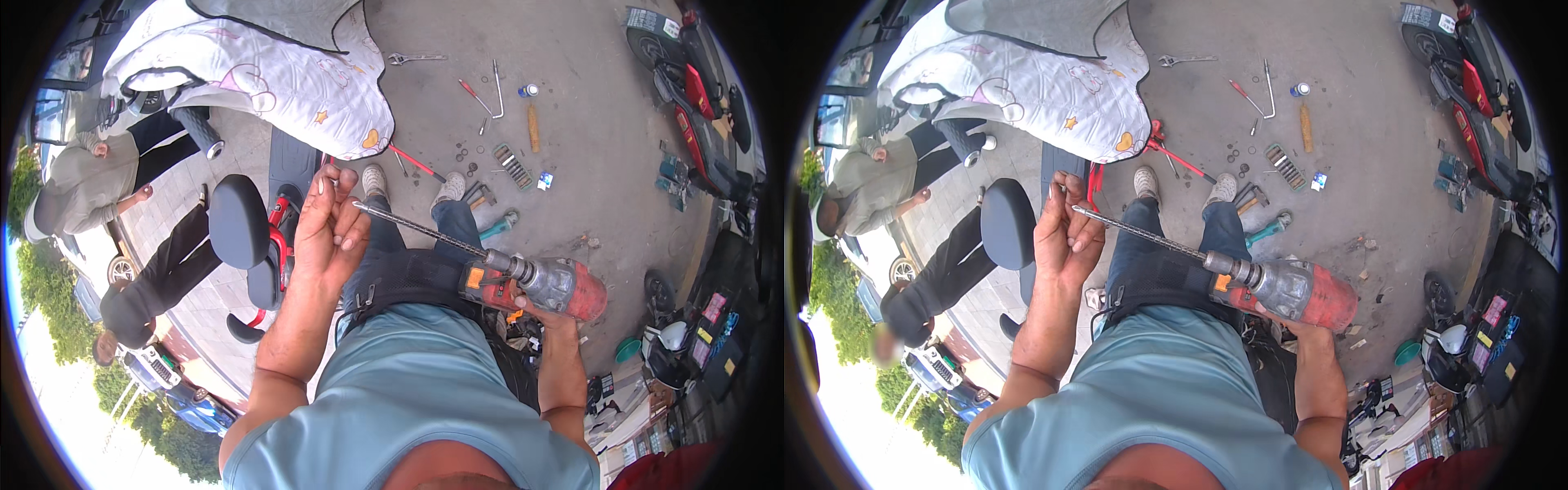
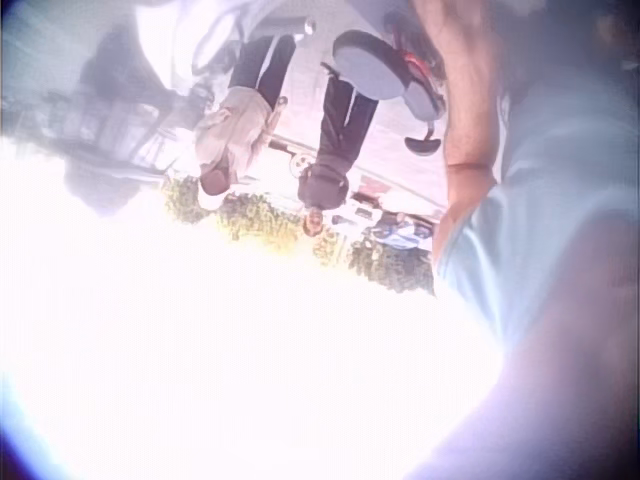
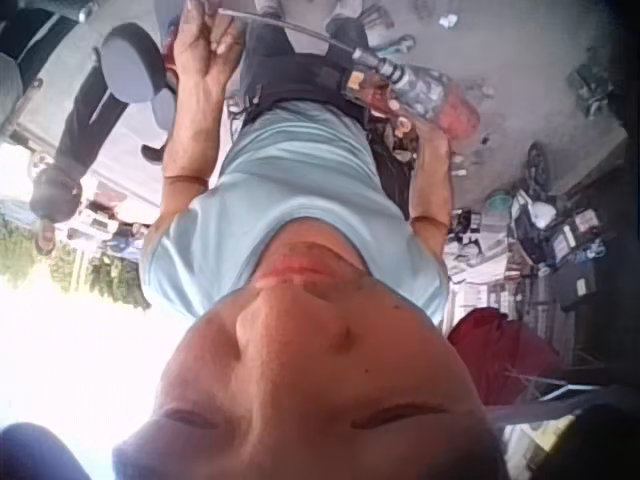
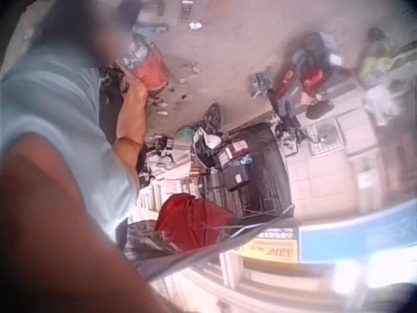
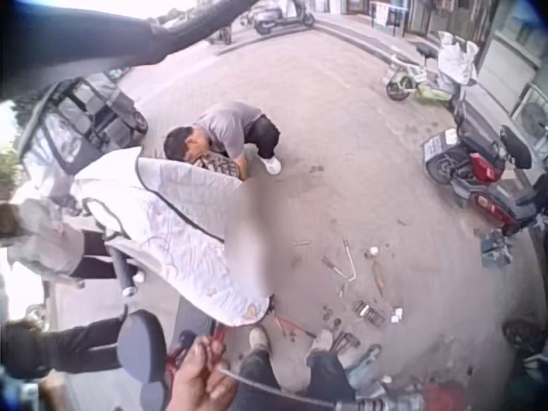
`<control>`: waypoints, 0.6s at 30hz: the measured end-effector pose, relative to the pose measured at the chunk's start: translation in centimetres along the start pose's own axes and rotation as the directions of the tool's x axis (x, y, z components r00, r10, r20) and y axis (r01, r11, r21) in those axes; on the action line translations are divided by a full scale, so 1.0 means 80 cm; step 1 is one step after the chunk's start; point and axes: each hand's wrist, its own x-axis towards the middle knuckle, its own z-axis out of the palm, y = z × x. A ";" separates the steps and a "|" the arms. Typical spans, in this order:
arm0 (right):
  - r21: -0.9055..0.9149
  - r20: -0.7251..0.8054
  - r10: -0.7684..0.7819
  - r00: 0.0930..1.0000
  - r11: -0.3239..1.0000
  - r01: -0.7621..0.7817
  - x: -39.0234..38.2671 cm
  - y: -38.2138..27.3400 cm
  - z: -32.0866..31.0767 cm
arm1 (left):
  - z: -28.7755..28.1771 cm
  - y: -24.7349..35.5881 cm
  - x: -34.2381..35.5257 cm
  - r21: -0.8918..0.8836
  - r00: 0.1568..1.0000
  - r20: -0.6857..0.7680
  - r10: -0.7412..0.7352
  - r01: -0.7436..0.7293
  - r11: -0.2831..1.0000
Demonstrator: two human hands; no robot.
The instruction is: The person uses a power drill to remove and install parts on a red electric scooter, including the seat and handlebar components. They also use a floor jack to lift the scooter and an air hose to inflate the rear tire.
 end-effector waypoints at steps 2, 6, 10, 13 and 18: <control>-0.083 0.069 -0.075 0.995 0.993 0.080 0.009 -0.045 0.010 | 0.023 0.023 -0.028 -0.033 0.993 -0.027 0.118 -0.119 0.992; -0.102 0.298 -0.107 0.949 0.984 0.143 0.058 -0.130 0.064 | 0.020 0.067 -0.089 -0.068 0.946 0.053 0.320 -0.317 0.946; -0.072 0.337 -0.139 0.931 0.982 0.173 0.091 -0.145 0.122 | -0.008 0.115 -0.112 -0.126 0.906 0.033 0.421 -0.414 0.901; -0.118 0.337 -0.136 0.932 0.976 0.185 0.114 -0.163 0.170 | -0.029 0.162 -0.114 -0.172 0.884 0.012 0.467 -0.458 0.872; -0.163 0.412 -0.090 0.907 0.972 0.171 0.165 -0.219 0.260 | -0.068 0.260 -0.106 -0.166 0.840 0.019 0.542 -0.532 0.830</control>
